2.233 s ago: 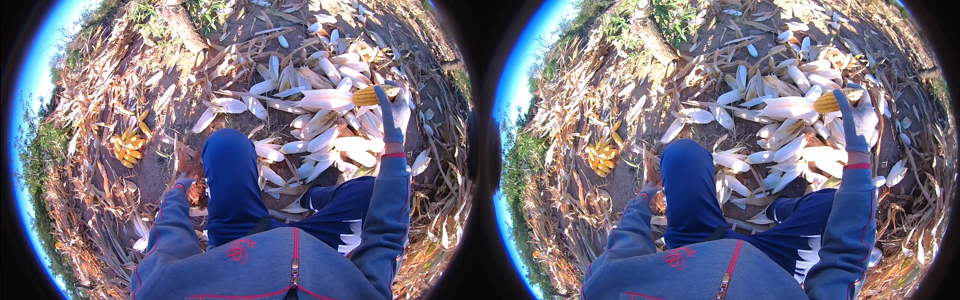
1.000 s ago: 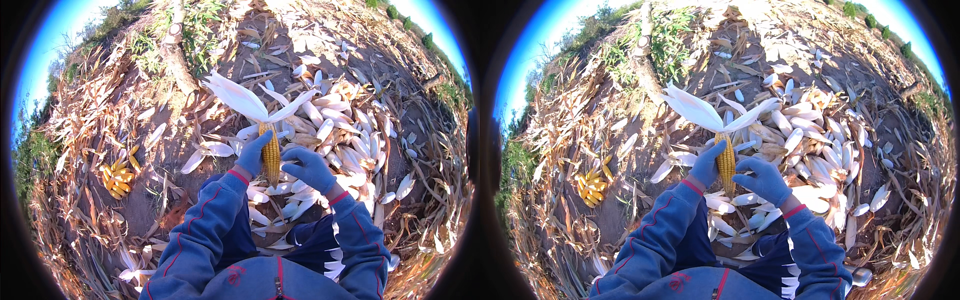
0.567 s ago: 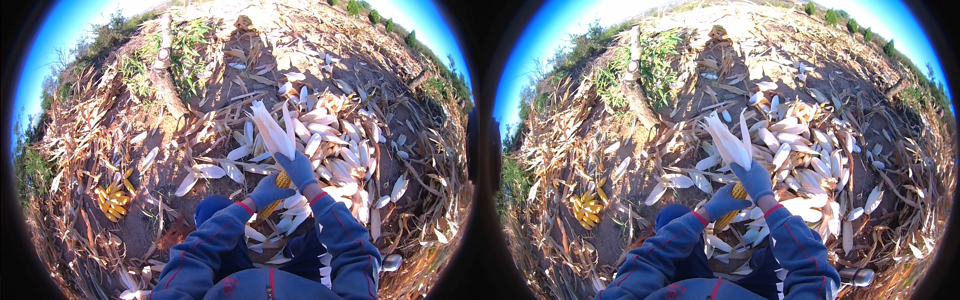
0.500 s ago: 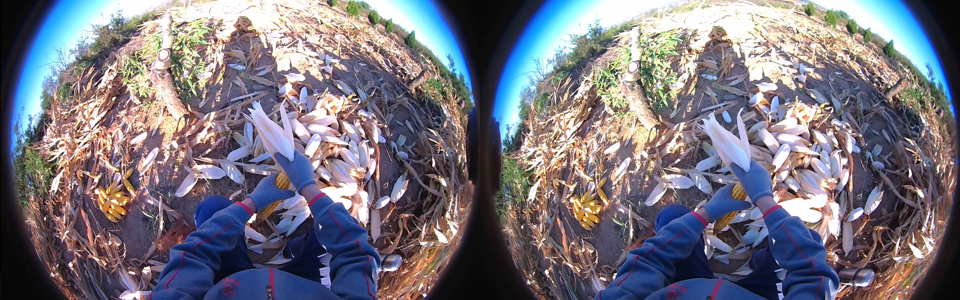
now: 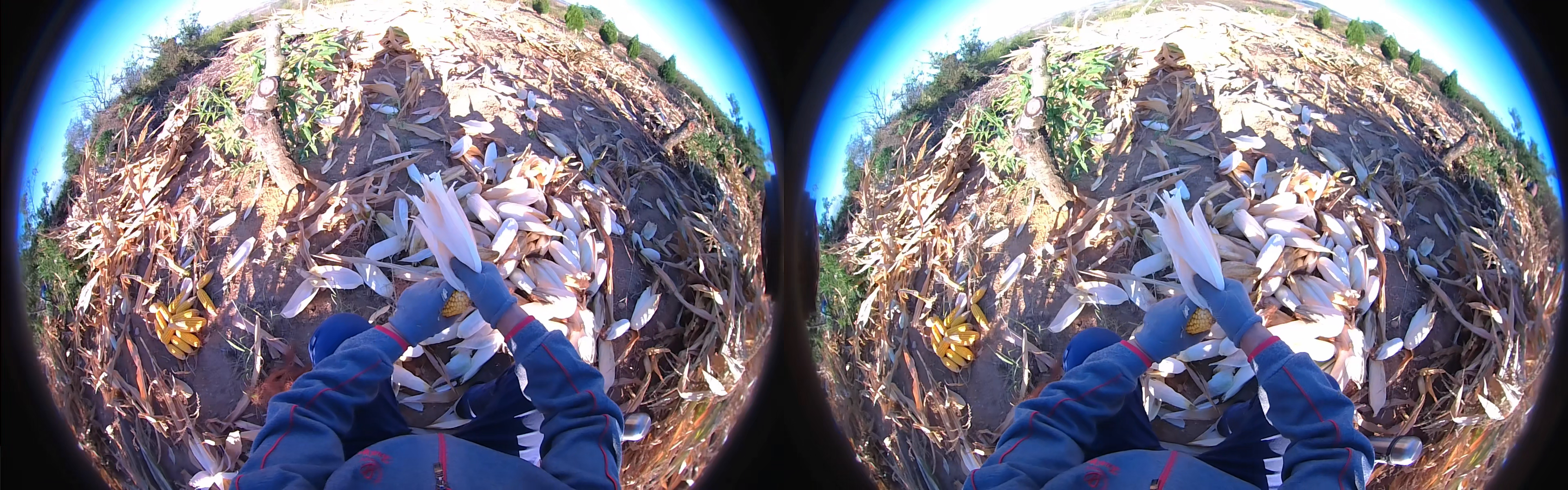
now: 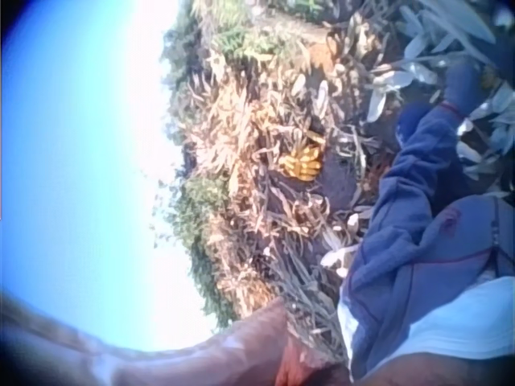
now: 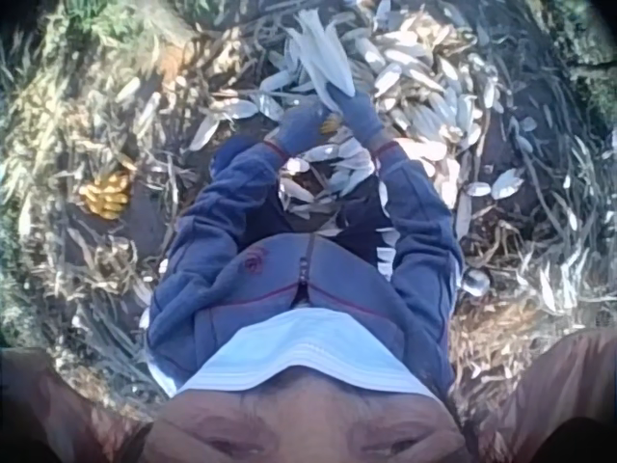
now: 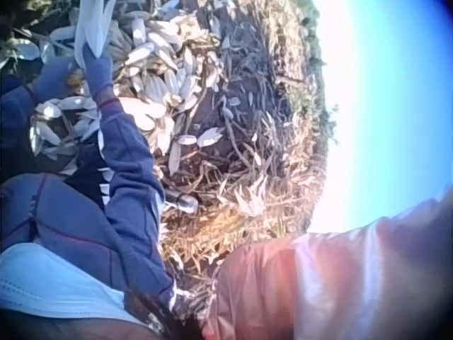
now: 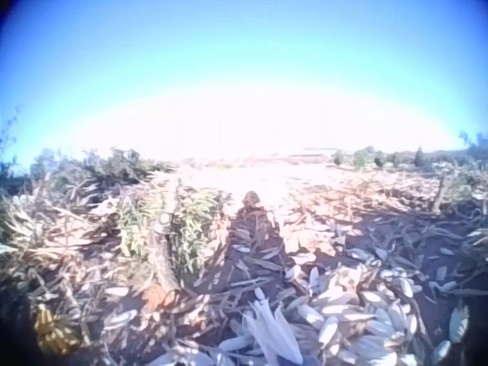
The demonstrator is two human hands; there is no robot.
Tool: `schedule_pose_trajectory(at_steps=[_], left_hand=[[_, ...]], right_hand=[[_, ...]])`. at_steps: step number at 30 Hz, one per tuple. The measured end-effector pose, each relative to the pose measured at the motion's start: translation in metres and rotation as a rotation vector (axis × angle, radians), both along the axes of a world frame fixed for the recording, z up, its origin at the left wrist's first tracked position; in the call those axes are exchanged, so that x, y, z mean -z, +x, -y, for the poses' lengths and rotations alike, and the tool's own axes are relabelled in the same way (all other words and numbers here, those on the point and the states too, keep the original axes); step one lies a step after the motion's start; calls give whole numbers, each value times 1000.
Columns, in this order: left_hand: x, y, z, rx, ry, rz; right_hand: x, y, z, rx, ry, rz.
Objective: The person sits on the ground in a cornfield and repeatedly shucks corn cobs by hand, removing husks and silk. Shucked cobs are placed in a growing pile to the left, while husks accumulate around the person.
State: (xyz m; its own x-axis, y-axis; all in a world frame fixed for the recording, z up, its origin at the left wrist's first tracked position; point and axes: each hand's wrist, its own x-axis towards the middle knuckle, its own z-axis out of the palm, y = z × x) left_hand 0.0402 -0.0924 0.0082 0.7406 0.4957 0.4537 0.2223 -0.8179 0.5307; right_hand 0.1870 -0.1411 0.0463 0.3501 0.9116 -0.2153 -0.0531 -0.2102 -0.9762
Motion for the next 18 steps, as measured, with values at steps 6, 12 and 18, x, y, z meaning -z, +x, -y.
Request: schedule_pose_trajectory(at_steps=[6,12,18], left_hand=[[0,13,-2,-153,-38,-119],[1,20,-5,-277,13,-207],[-25,10,-6,304,-1217,-127]], right_hand=[[12,19,-15,92,17,116],[5,16,-24,225,237,-514],[-25,33,-17,-23,182,-532]])
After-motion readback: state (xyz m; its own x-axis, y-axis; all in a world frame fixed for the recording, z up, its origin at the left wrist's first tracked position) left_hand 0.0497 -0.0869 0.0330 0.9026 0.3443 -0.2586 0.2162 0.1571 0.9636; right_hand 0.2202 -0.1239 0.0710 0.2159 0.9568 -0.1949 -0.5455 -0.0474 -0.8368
